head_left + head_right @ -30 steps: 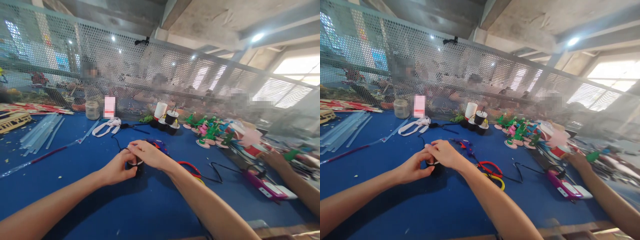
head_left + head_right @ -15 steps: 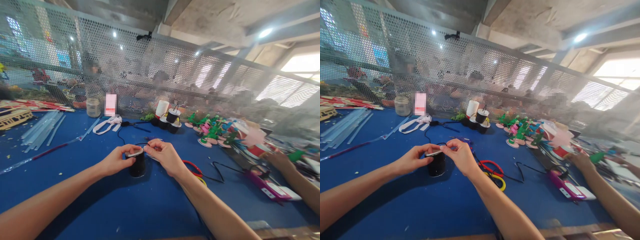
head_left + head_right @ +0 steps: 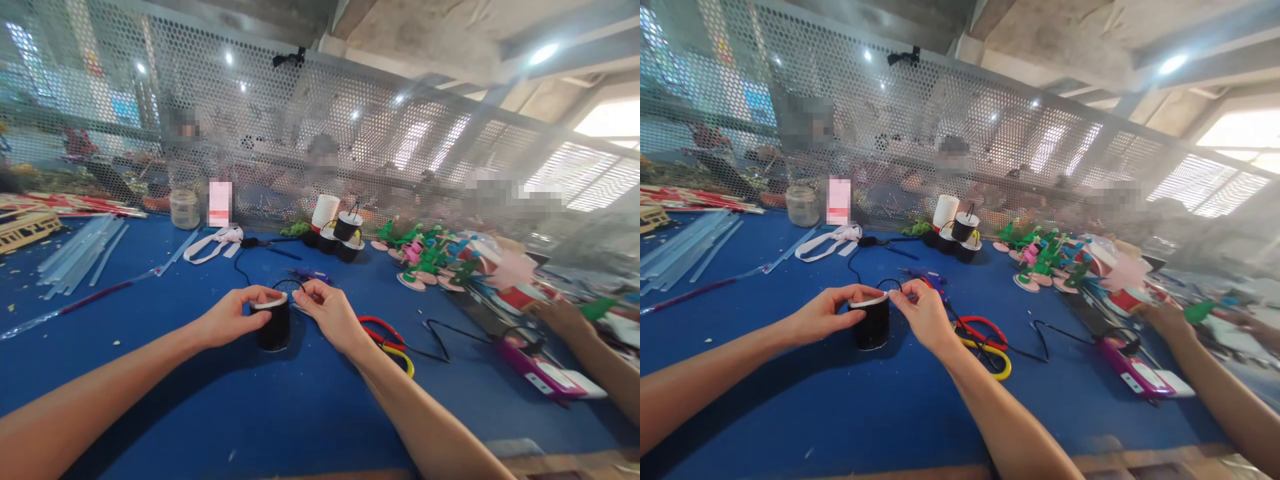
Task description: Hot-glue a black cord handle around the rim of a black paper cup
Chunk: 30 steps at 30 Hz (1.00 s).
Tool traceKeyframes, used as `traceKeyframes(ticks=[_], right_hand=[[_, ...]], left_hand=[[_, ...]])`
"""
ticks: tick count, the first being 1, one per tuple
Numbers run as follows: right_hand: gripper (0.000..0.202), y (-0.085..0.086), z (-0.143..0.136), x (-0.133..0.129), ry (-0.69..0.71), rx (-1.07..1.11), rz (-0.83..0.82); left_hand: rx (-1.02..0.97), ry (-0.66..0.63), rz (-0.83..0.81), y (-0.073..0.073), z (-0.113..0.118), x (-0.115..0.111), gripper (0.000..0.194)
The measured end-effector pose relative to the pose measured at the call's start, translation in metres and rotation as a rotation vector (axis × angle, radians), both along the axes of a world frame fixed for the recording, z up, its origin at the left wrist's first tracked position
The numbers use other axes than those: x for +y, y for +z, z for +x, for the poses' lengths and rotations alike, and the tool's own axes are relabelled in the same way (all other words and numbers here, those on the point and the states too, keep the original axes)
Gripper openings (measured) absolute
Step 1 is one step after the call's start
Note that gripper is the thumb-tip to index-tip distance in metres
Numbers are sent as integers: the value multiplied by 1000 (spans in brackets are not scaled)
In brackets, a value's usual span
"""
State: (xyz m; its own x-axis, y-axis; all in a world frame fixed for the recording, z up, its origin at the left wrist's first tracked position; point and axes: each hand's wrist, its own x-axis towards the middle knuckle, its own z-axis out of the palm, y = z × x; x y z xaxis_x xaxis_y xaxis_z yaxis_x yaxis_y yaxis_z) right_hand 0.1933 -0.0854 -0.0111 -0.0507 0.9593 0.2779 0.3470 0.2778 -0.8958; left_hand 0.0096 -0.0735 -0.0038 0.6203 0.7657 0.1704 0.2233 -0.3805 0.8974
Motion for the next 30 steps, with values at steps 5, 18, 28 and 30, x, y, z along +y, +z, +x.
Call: traceKeyframes(ticks=[5, 18, 28, 30], right_hand=[[23, -3, 1, 1, -21, -41, 5], [20, -11, -4, 11, 72, 168, -30], [21, -14, -8, 13, 118, 358, -117], [22, -13, -8, 12, 112, 350, -114]], left_hand=[[9, -9, 6, 0, 0, 0, 14], [7, -56, 32, -4, -2, 2, 14], [-56, -95, -53, -7, -5, 4, 14], [-66, -83, -78, -6, -5, 3, 15]])
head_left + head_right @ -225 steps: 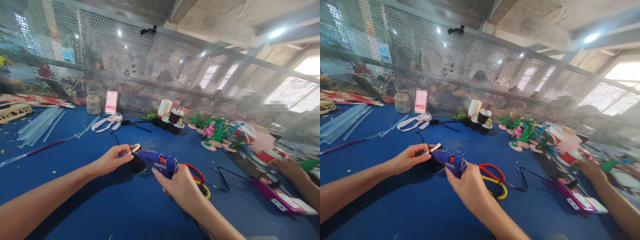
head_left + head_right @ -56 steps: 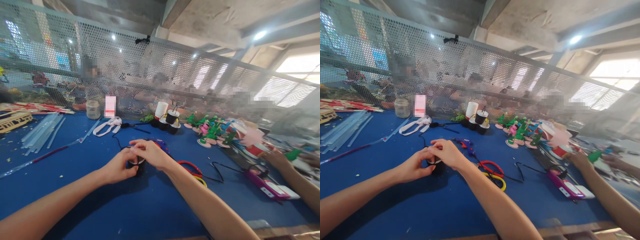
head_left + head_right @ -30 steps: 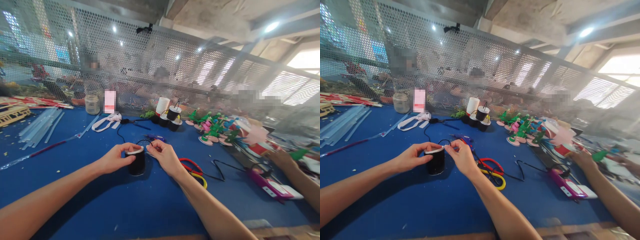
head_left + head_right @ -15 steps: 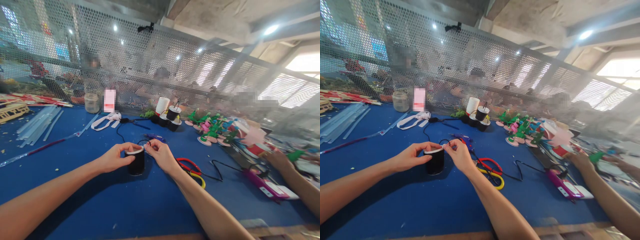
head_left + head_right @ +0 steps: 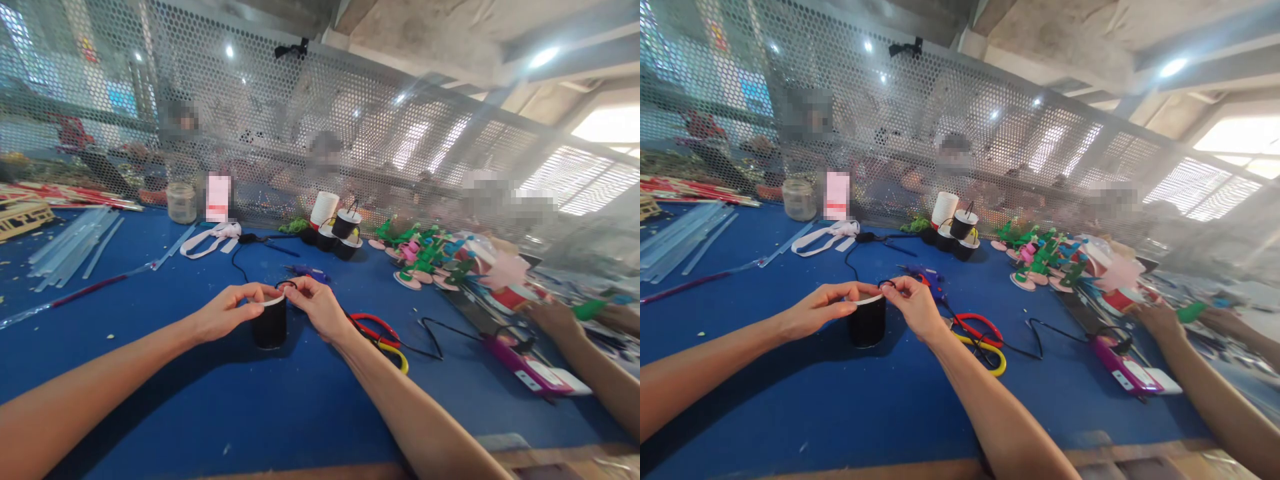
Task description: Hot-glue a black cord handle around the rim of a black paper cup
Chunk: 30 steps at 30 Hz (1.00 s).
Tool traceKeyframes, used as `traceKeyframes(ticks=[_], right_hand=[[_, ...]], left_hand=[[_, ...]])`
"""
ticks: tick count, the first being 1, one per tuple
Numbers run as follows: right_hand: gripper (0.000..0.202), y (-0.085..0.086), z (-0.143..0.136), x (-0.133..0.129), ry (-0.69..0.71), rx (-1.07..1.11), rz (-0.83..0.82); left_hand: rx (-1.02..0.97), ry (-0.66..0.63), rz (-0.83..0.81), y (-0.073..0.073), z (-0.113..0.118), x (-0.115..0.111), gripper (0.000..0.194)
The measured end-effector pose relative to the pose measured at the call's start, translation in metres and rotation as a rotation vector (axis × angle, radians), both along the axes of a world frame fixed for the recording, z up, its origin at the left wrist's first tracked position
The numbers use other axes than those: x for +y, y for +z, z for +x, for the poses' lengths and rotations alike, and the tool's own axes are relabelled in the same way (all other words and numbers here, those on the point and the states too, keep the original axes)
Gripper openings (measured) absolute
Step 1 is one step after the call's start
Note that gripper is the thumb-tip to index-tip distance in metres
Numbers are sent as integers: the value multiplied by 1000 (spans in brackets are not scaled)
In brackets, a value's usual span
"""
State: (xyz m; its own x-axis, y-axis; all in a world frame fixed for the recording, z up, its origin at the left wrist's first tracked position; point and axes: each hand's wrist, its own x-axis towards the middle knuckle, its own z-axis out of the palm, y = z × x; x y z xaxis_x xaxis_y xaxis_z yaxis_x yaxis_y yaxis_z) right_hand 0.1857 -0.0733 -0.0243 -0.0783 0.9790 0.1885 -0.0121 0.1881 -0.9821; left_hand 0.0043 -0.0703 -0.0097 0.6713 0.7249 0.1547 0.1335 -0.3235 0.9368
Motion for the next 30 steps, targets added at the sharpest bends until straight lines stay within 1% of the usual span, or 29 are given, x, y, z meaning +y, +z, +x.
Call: traceKeyframes(ticks=[7, 16, 21, 23, 26, 28, 30], right_hand=[[22, 1, 1, -1, 0, -34, 12], [22, 2, 0, -3, 4, -16, 13], [24, 0, 0, -3, 4, -14, 27], [24, -1, -1, -3, 4, -11, 40], [21, -1, -2, -4, -10, -73, 63], [19, 1, -4, -6, -30, -131, 84], [18, 3, -7, -9, -49, -176, 107]], left_hand=[[-10, -11, -44, 5, 1, -1, 14], [-67, -15, -113, -1, 0, 2, 15], [-58, -17, -120, 2, 0, 2, 15], [-36, -21, -93, 3, 0, 2, 16], [22, -9, -4, 4, 0, 1, 20], [89, 47, 72, 5, 2, -2, 24], [185, 150, 153, 7, 5, -5, 24]])
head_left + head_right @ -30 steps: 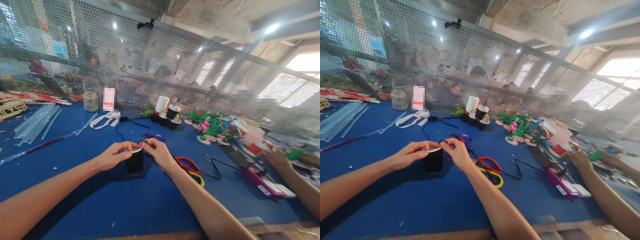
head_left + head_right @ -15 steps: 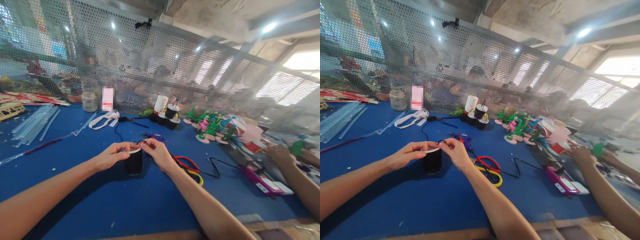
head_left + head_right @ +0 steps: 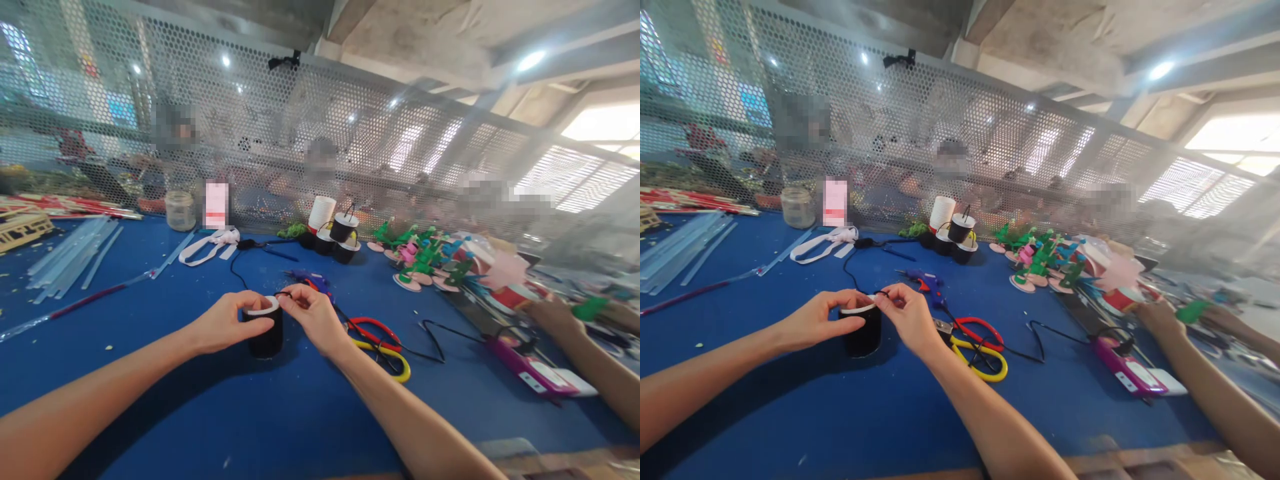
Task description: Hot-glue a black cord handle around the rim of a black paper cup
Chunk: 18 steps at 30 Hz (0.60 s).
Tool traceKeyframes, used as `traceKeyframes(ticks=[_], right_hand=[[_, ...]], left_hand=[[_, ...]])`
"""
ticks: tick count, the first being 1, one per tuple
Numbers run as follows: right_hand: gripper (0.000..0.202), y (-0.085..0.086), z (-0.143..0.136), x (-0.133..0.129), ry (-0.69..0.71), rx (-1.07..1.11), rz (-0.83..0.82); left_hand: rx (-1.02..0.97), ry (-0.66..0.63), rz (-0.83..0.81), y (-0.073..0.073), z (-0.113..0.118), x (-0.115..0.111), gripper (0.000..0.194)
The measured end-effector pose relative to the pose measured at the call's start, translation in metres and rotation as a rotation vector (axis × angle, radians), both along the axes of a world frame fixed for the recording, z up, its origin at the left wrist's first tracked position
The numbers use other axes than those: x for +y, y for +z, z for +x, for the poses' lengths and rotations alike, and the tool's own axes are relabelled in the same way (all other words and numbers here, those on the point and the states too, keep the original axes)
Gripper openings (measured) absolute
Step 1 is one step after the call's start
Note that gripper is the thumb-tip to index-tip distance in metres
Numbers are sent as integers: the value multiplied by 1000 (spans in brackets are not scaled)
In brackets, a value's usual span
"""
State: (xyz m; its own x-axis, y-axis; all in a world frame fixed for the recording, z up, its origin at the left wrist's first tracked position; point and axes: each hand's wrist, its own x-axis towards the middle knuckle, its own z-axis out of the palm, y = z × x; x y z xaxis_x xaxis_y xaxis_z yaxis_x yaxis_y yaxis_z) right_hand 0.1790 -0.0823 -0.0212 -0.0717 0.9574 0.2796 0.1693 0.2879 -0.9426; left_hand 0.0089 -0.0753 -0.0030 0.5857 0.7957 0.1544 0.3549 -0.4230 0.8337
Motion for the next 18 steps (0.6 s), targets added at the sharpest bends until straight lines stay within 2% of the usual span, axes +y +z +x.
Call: traceKeyframes(ticks=[3, 8, 13, 18], right_hand=[[17, 4, -5, -6, -21, -41, 45], [15, 7, -11, -13, -38, -83, 101], [12, 7, -8, -14, -29, -94, 80], [13, 8, -4, -16, -31, -106, 115]], left_hand=[[138, 134, 115, 3, 4, -5, 22], [166, 114, 199, 7, 6, -8, 16], [103, 129, 89, 4, 5, -7, 16], [-9, 71, -24, -2, 5, -5, 18]])
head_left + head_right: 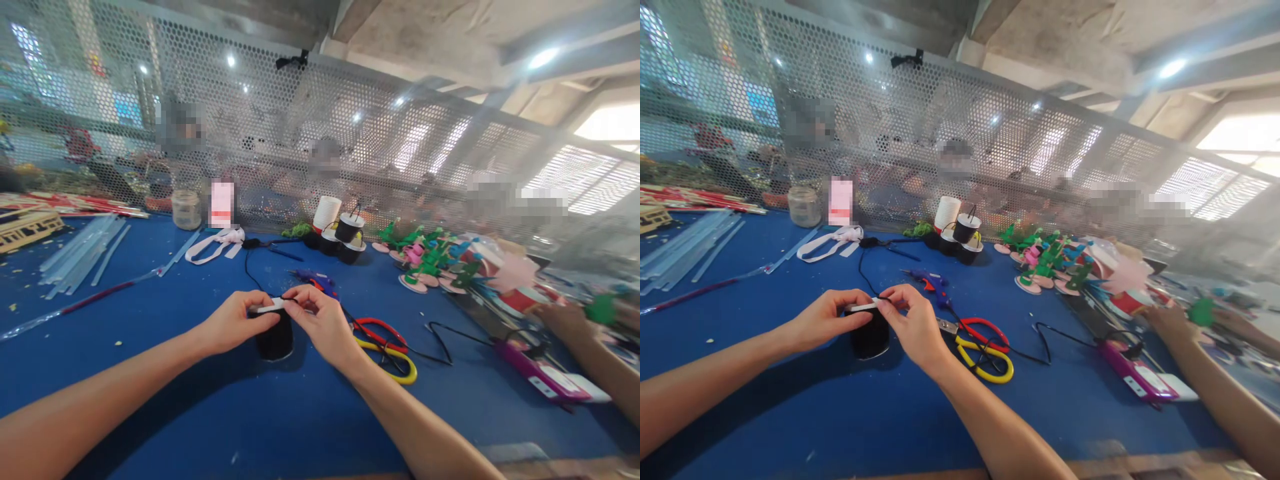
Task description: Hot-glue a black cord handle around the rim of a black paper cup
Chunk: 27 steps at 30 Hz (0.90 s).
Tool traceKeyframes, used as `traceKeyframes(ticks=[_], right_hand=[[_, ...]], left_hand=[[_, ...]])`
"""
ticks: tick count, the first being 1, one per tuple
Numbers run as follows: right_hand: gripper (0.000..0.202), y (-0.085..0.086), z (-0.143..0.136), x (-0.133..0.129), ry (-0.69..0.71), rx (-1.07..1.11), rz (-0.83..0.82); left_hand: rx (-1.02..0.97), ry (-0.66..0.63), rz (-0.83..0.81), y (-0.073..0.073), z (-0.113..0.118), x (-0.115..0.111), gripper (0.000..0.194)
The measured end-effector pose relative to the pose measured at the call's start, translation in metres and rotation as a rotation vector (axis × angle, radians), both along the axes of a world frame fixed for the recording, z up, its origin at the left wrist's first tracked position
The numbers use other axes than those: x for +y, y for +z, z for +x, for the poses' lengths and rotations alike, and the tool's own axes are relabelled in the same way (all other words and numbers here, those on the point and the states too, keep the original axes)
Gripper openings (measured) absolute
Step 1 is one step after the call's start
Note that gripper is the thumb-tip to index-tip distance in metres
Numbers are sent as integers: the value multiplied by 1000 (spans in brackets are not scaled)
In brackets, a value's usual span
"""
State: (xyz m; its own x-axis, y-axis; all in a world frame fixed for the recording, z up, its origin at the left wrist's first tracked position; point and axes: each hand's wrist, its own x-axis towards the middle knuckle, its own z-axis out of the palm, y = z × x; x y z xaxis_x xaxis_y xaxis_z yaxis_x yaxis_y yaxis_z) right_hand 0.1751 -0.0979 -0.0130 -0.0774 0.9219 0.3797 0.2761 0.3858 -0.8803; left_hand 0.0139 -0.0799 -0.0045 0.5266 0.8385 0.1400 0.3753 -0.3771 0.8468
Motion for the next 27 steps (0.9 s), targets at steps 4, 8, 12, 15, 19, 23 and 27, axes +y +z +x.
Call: traceKeyframes(ticks=[4, 8, 12, 15, 19, 23, 27], right_hand=[[14, 0, 0, -2, -5, -31, 42], [13, -2, -2, -3, -26, -85, 103], [14, -5, -6, -5, -47, -134, 161], [14, -4, -7, -7, -49, -153, 194], [10, 3, -6, -8, -23, -100, 133], [14, 19, 2, -2, -7, 107, -134], [18, 39, 11, 19, 91, 323, -290]], left_hand=[[-7, -39, 10, -2, 0, 1, 18], [38, -4, -1, 5, 2, -4, 15], [41, 22, -89, 10, 4, -9, 15], [-4, 2, -104, 8, 3, -9, 15], [-84, -32, -178, 8, 2, -7, 16], [-122, -48, -215, 9, 1, -6, 16], [-143, -82, -217, 6, 0, -5, 17]])
